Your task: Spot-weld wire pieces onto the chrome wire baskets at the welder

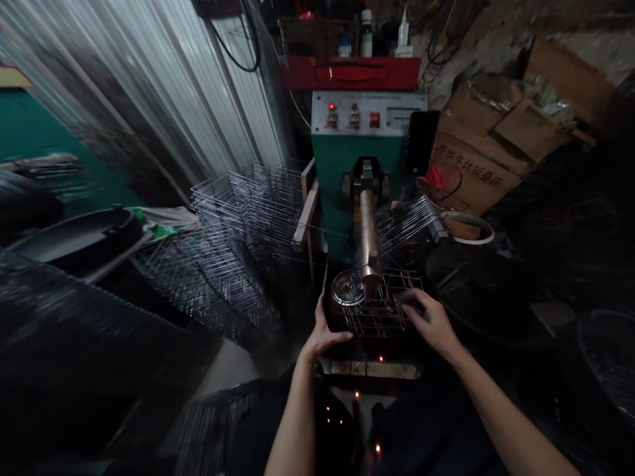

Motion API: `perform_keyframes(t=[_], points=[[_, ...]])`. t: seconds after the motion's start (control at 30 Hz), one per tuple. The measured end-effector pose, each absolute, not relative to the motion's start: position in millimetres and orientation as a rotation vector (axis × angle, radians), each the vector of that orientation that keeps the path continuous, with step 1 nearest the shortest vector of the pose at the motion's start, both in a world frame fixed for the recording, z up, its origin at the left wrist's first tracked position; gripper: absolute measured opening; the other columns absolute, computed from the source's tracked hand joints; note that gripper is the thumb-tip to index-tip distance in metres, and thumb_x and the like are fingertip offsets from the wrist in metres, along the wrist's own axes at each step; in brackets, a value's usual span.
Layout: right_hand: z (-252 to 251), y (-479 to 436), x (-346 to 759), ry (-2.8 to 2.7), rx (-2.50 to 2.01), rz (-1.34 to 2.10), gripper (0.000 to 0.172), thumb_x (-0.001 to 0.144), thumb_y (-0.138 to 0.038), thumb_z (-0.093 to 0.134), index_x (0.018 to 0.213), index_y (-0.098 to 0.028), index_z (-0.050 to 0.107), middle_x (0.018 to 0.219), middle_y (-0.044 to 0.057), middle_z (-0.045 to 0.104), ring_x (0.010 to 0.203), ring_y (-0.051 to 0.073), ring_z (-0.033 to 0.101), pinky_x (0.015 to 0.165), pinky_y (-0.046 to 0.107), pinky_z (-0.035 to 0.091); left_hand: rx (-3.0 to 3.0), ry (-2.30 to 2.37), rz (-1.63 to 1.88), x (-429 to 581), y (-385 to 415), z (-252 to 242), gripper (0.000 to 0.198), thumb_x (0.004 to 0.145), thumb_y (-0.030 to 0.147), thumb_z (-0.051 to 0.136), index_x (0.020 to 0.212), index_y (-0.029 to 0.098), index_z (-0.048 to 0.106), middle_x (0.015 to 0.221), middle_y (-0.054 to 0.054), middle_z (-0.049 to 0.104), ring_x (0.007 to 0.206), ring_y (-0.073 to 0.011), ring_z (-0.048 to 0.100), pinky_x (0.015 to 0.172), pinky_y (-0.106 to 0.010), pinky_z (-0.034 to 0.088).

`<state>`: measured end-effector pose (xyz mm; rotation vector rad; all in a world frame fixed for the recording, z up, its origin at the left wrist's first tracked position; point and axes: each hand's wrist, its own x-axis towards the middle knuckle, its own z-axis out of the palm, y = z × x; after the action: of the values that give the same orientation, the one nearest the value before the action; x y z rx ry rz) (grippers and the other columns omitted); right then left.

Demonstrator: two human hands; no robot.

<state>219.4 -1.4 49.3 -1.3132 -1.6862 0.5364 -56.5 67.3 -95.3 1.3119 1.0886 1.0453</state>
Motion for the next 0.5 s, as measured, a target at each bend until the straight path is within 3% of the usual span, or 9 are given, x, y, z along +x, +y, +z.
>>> perform_keyframes(t=[0.07, 0.2, 0.37, 0.5], points=[[47, -15, 227, -1.501, -1.314, 0.754, 0.020, 0.096, -0.039, 0.059, 0.096, -0.019, 0.063, 0.100, 0.008, 0.069, 0.093, 0.024, 0.066, 0.083, 0.037, 0.053, 0.995, 1.010, 0.945, -48, 53, -134, 0.139, 0.050, 0.033, 0.091, 0.156, 0.036, 0.001, 0.166, -0.015, 0.010, 0.149, -0.0367, 0.025, 0.111, -0.048, 0.042], [40, -42, 229, -1.149, -1.281, 1.060, 0.032, 0.088, -0.048, 0.071, 0.099, -0.019, 0.061, 0.103, 0.010, 0.069, 0.089, 0.023, 0.069, 0.079, 0.035, 0.057, 0.805, 0.744, 0.938, -10, 45, -176, 0.120, 0.053, 0.032, 0.085, 0.151, 0.044, 0.018, 0.165, -0.009, 0.014, 0.142, -0.0381, 0.039, 0.095, -0.056, 0.054], [39, -63, 225, -0.987, -1.283, 1.131, 0.042, 0.082, -0.050, 0.079, 0.098, -0.017, 0.057, 0.090, 0.009, 0.070, 0.068, 0.016, 0.066, 0.060, 0.026, 0.054, 0.812, 0.690, 0.995, 6, 56, -168, 0.106, 0.055, 0.032, 0.082, 0.145, 0.044, 0.026, 0.159, -0.006, 0.029, 0.137, -0.0334, 0.047, 0.100, -0.061, 0.049], [47, -68, 216, -0.908, -1.245, 1.202, 0.044, 0.080, -0.050, 0.081, 0.090, -0.018, 0.054, 0.077, 0.004, 0.068, 0.053, 0.009, 0.057, 0.046, 0.018, 0.043, 0.843, 0.729, 1.040, -18, 43, -151, 0.109, 0.052, 0.024, 0.086, 0.141, 0.043, 0.027, 0.159, -0.007, 0.030, 0.138, -0.0328, 0.046, 0.099, -0.053, 0.052]])
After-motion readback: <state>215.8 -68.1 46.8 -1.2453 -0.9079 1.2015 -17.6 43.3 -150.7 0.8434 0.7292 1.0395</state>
